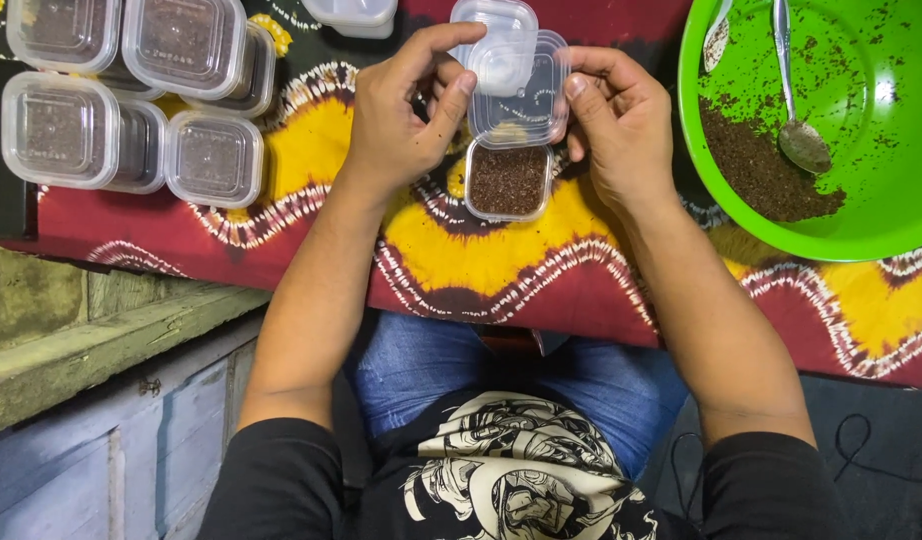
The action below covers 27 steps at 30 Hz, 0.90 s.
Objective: Filling small plastic containers with dark granular material using a spoon and then sealing them with lids.
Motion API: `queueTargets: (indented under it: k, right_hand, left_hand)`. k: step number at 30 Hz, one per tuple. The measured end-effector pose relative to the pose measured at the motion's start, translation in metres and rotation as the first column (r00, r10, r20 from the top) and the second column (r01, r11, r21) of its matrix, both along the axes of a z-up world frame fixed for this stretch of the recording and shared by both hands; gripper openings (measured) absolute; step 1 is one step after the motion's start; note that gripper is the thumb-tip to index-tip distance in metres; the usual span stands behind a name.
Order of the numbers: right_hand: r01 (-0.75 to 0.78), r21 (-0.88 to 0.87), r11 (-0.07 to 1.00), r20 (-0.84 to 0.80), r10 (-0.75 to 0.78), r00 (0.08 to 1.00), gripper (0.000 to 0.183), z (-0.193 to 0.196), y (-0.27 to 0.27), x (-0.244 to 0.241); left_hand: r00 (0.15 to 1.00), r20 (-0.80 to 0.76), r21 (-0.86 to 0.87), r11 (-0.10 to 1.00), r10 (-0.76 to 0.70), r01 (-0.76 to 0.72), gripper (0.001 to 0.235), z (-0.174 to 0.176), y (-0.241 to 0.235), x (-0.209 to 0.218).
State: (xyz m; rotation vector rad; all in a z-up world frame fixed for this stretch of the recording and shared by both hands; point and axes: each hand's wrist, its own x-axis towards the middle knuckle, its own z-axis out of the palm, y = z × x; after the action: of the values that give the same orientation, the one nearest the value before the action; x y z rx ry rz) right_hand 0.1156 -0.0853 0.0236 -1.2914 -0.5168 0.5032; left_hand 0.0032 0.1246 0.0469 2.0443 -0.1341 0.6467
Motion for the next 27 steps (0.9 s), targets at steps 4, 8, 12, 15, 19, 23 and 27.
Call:
queueTargets:
  k: [4, 8, 12, 15, 19, 23, 27]
  right_hand:
    - [0.035, -0.063, 0.997, 0.094, -0.029, 0.995, 0.023, 0.001, -0.002, 0.000]
    - [0.023, -0.091, 0.996, 0.244, 0.000, 0.970, 0.024, 0.012, -0.003, -0.003]
    - [0.044, -0.119, 0.992, 0.404, 0.008, 0.915, 0.025, 0.014, -0.004, -0.004]
    - [0.023, -0.121, 0.992, 0.389, 0.026, 0.921, 0.024, 0.014, -0.003, -0.005]
    - [-0.006, -0.114, 0.993, 0.249, 0.035, 0.968, 0.031, 0.009, -0.005, -0.003]
    - [-0.020, -0.030, 0.999, 0.177, 0.025, 0.984, 0.028, 0.006, -0.003, -0.002]
    - [-0.025, -0.036, 0.999, 0.172, 0.030, 0.985, 0.023, 0.005, -0.002, -0.002]
  left_hand:
    - [1.000, 0.020, 0.054, 0.998, 0.012, -0.013, 0.020, 0.004, 0.000, 0.001]
    - [0.999, 0.032, 0.047, 0.999, -0.026, 0.024, 0.021, 0.007, 0.000, 0.001]
    - [0.992, 0.000, -0.061, 0.990, -0.127, 0.127, 0.031, 0.011, -0.001, 0.000]
    - [0.978, -0.109, -0.212, 0.965, -0.178, 0.152, 0.032, 0.011, -0.003, -0.002]
    - [0.946, -0.145, -0.335, 0.914, -0.290, 0.229, 0.035, 0.012, -0.001, -0.001]
    - [0.909, -0.190, -0.409, 0.872, -0.370, 0.270, 0.043, 0.014, -0.001, -0.002]
    - [0.942, -0.129, -0.308, 0.915, -0.311, 0.260, 0.037, 0.008, 0.005, 0.000]
